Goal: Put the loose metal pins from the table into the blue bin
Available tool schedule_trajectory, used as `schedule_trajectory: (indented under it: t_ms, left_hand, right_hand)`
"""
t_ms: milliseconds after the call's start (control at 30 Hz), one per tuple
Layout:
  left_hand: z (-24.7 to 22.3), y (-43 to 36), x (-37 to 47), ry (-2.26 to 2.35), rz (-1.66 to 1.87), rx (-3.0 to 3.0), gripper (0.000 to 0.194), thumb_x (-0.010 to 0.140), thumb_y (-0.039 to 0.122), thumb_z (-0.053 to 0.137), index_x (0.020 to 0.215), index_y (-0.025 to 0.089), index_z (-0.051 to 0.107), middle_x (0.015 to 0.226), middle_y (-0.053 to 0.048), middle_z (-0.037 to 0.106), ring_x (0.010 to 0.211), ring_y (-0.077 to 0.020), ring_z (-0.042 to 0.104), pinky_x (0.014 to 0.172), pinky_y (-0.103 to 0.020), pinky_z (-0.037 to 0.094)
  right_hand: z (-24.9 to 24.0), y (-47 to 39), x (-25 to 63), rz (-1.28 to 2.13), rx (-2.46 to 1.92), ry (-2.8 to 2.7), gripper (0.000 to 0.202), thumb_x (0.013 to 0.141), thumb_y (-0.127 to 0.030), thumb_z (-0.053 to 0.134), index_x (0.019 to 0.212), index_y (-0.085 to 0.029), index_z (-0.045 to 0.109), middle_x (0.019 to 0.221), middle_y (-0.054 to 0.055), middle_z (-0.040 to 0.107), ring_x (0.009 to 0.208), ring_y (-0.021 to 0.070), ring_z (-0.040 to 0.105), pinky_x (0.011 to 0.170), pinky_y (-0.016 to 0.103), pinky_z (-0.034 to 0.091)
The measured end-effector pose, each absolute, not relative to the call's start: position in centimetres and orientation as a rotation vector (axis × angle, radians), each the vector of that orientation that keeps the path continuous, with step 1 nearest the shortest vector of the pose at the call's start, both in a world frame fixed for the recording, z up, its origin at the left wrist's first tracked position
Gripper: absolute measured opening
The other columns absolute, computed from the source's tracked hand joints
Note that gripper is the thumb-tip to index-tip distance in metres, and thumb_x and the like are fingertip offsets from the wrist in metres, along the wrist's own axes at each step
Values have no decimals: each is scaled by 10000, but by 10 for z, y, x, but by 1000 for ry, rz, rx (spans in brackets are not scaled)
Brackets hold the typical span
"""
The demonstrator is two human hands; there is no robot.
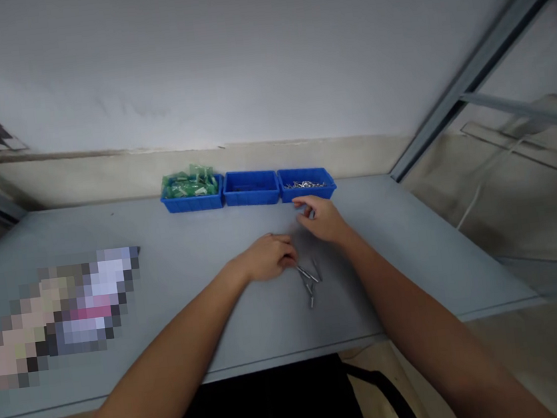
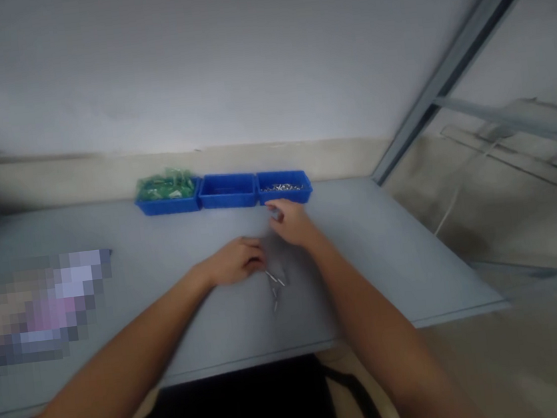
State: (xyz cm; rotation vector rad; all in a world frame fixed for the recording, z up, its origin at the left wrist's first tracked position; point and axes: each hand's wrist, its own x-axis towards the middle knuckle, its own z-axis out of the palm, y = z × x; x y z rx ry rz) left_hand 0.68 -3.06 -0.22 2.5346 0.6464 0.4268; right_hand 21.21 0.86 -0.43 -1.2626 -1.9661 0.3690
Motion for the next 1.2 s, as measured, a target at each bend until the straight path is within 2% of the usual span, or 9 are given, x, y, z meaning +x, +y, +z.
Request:
schedule_trajectory:
  t_ms: [100,200,267,467,567,767,867,1000,1200]
  left_hand:
    - [-2,-25,1,747,582,2499,146,824,116,496,832,154,636,882,-47,604,784,-156,557,764,-283,452]
    - [-4,-18,-5,1019,863,2422,146,848,125,456,862,138,601,882,-72,593,811,-177,546,765,-309,454]
    - [-5,-15,-7,1201,971,2374,151,870,146,436,860,137,587,881,-84,591,822,-191,546,770,-331,456]
    - [-2,-17,-3,1402,1063,2300,141,895,201,456,872,154,586,895,-79,602,841,-183,562,798,-335,467]
    - [2,-19,-5,1425,1102,2285,162,902,249,466,904,159,600,899,-70,606,833,-170,569,810,-321,470]
    - [-2,-11,-17,1466,1139,2260,181,855,231,517,998,150,595,944,-83,625,859,-181,587,807,-324,484]
    - [-8,-7,-19,1499,1110,2245,204,843,226,523,1018,144,588,975,-98,630,885,-197,590,799,-339,492]
    - [-9,-7,-18,1515,1037,2242,243,833,233,533,1057,149,578,1006,-101,639,904,-210,597,815,-361,499]
    - [-10,-8,-18,1505,971,2254,265,840,268,532,1078,156,569,1026,-106,637,915,-216,607,838,-373,502]
  right_hand:
    - [6,-1,204,623,-1224,-1893,260,776,-300,580,966,-158,685,869,69,695,686,154,582,662,306,473]
    - [14,-10,197,955,-1131,-1881,316,843,-430,524,877,-165,693,787,54,679,642,139,573,605,285,453]
    - [13,-12,191,1046,-1105,-1876,321,827,-457,550,885,-175,691,754,42,672,609,129,563,569,270,443]
    - [0,-8,178,917,-1150,-1773,278,739,-420,658,869,-176,683,622,8,630,548,126,559,521,261,449]
    - [0,-2,183,854,-1157,-1673,267,703,-397,685,850,-174,670,618,11,636,529,131,561,525,277,465]
    - [-2,25,214,488,-1265,-1383,226,680,-384,679,765,-179,640,676,39,661,638,171,620,654,331,522]
    - [-7,38,230,384,-1311,-1319,263,726,-396,637,833,-158,671,765,75,693,718,188,646,737,354,528]
    - [-11,46,241,307,-1352,-1420,379,749,-387,615,1044,-157,679,923,91,705,753,186,630,772,371,517]
    - [-13,48,240,193,-1499,-1657,550,736,-381,626,1240,-161,617,758,48,642,688,188,590,738,381,498]
